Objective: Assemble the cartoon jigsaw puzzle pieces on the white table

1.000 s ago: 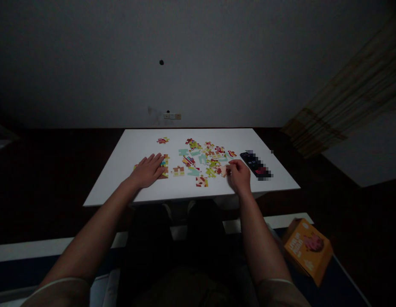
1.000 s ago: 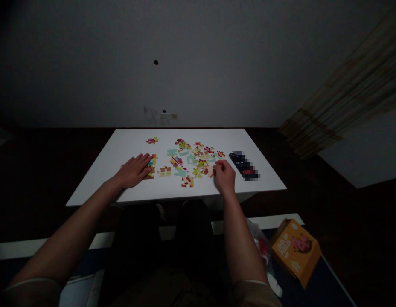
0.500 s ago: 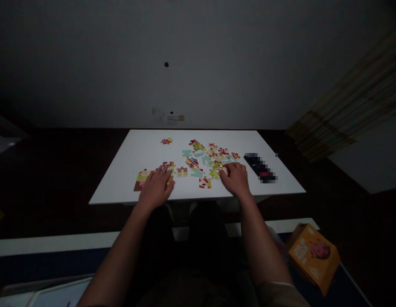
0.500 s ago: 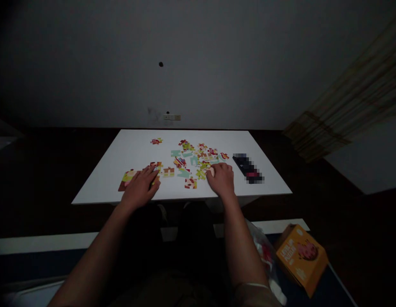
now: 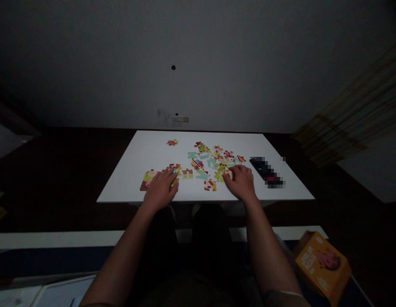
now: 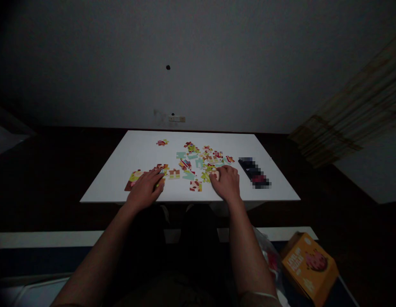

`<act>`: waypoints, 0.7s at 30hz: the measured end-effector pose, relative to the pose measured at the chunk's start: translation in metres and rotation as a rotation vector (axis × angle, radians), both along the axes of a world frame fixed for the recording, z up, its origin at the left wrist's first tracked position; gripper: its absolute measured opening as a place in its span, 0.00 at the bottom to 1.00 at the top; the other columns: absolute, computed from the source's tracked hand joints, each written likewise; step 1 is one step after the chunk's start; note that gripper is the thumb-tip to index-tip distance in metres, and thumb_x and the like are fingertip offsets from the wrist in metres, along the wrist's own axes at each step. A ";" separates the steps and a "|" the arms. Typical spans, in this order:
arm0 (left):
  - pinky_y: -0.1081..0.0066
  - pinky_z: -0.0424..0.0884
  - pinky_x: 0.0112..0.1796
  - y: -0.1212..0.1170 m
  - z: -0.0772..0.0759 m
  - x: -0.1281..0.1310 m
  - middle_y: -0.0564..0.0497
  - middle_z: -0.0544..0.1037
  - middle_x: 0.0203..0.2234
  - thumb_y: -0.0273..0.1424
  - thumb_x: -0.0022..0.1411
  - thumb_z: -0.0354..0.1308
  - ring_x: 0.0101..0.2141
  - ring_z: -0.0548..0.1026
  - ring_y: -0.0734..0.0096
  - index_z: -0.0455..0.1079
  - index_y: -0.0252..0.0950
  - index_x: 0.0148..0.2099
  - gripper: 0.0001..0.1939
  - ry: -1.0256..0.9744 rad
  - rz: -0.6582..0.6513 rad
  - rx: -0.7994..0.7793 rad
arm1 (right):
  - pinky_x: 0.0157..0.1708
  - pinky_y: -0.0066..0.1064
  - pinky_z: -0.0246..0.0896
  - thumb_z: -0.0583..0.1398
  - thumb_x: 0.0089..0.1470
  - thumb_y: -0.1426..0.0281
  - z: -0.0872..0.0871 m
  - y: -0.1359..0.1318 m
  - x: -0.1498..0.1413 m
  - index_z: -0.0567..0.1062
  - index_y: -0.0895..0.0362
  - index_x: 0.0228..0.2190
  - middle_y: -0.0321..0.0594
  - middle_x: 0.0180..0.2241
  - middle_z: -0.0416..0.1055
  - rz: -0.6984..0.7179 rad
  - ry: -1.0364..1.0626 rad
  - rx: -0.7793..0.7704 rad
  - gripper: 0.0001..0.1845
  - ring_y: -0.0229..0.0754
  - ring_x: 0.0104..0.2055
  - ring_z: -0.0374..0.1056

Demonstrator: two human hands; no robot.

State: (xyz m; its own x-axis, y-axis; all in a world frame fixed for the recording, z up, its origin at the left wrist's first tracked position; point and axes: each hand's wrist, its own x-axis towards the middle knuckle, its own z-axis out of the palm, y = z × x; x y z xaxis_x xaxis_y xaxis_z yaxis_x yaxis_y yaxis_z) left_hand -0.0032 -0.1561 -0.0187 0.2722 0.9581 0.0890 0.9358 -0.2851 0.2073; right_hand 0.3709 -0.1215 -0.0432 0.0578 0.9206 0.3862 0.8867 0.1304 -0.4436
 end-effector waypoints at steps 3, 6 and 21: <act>0.44 0.59 0.78 -0.001 0.001 0.001 0.53 0.64 0.79 0.44 0.81 0.45 0.78 0.63 0.51 0.70 0.50 0.76 0.28 -0.016 0.001 0.001 | 0.61 0.64 0.63 0.64 0.63 0.56 0.000 0.000 -0.001 0.84 0.53 0.47 0.59 0.56 0.77 -0.004 0.000 -0.009 0.18 0.72 0.61 0.66; 0.42 0.59 0.77 -0.002 0.001 0.001 0.48 0.66 0.78 0.43 0.81 0.46 0.77 0.64 0.48 0.73 0.46 0.73 0.27 -0.060 -0.005 0.023 | 0.61 0.63 0.63 0.64 0.62 0.56 -0.001 0.001 0.002 0.82 0.52 0.47 0.58 0.55 0.78 0.013 0.037 -0.034 0.17 0.71 0.61 0.67; 0.38 0.63 0.75 0.002 -0.006 -0.003 0.41 0.71 0.75 0.43 0.82 0.47 0.74 0.68 0.43 0.75 0.40 0.70 0.26 -0.098 -0.038 0.092 | 0.37 0.42 0.67 0.63 0.64 0.50 0.007 -0.008 0.007 0.81 0.48 0.36 0.41 0.30 0.82 -0.066 0.553 -0.043 0.17 0.53 0.33 0.74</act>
